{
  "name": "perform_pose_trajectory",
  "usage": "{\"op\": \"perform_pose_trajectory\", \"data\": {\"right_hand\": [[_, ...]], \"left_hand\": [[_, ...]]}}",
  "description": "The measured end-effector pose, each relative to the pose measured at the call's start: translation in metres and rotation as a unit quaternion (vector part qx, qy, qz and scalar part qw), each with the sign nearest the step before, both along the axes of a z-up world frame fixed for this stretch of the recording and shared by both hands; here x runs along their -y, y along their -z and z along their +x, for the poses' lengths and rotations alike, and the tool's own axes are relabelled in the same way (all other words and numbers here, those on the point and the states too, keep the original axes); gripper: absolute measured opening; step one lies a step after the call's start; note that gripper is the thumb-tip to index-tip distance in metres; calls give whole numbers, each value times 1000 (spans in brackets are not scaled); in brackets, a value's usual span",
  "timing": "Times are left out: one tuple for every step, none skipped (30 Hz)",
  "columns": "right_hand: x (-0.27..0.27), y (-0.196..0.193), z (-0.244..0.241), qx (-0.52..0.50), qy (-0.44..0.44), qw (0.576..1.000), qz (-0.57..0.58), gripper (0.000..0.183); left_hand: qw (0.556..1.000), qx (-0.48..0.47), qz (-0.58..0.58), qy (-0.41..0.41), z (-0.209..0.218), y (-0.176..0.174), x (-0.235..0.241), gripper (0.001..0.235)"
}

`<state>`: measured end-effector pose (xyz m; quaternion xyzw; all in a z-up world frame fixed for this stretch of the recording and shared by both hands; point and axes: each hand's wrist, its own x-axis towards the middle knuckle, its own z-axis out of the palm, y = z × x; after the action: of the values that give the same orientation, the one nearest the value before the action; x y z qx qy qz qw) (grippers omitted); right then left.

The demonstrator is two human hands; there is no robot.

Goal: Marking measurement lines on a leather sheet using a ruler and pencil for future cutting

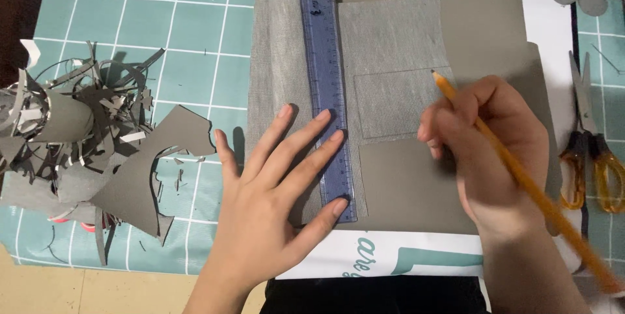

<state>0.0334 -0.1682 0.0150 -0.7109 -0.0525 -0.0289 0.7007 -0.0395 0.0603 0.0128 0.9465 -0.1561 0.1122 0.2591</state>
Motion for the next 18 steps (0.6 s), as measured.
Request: {"op": "perform_pose_trajectory", "data": {"right_hand": [[0, -1, 0, -21, 6, 999, 30, 20], [4, 1, -1, -21, 7, 999, 30, 20], [7, 3, -3, -18, -46, 996, 73, 32], [11, 4, -4, -15, -99, 988, 116, 63], [12, 7, -5, -14, -98, 989, 114, 63], [13, 10, -7, -43, -72, 988, 131, 52], [15, 13, -8, -71, -45, 986, 147, 41], [13, 9, -17, -70, -45, 986, 147, 41], [12, 5, -26, -41, -60, 993, 92, 27], [11, 1, -36, -11, -74, 997, 36, 15], [8, -3, -42, -11, -74, 997, 35, 15], [4, -7, -48, -1, -78, 997, -20, 18], [1, -10, -55, 9, -82, 994, -75, 25], [0, -10, -56, 9, -82, 994, -76, 25], [0, -9, -57, 15, -82, 984, -158, 31], [-1, -8, -58, 22, -81, 967, -240, 41], [-4, -13, -58, 21, -81, 967, -240, 41], [-7, -18, -58, 29, -80, 970, -229, 43]], "left_hand": [[1000, 3, -1, -1, 0, 0, 0, 57], [1000, 4, -1, -1, -1, 0, 0, 57], [1000, 3, -1, -2, -1, 0, 0, 57], [1000, 4, -1, -4, -1, 0, 0, 57], [1000, 5, -3, -3, -1, -1, 0, 57], [1000, 7, -3, -3, -1, -1, 0, 57], [1000, 9, -2, -4, -1, 0, 0, 57], [1000, 10, -3, -4, -1, -1, -1, 57], [1000, 7, -4, -3, -1, -1, -1, 57], [1000, 4, -5, -3, -2, -1, -1, 56], [1000, 4, -5, -3, -2, -2, -1, 56], [1000, 4, -3, -3, -2, -2, -1, 56], [1000, 5, -1, -3, -2, -2, -1, 56], [1000, 4, -1, -3, -2, -2, -2, 56], [1000, 6, 3, -3, -2, -1, -2, 57], [1000, 7, 7, -1, -1, -1, -2, 58], [1000, 6, 6, -1, -2, -1, -2, 58], [1000, 7, 3, -3, -2, -2, -2, 57]]}}
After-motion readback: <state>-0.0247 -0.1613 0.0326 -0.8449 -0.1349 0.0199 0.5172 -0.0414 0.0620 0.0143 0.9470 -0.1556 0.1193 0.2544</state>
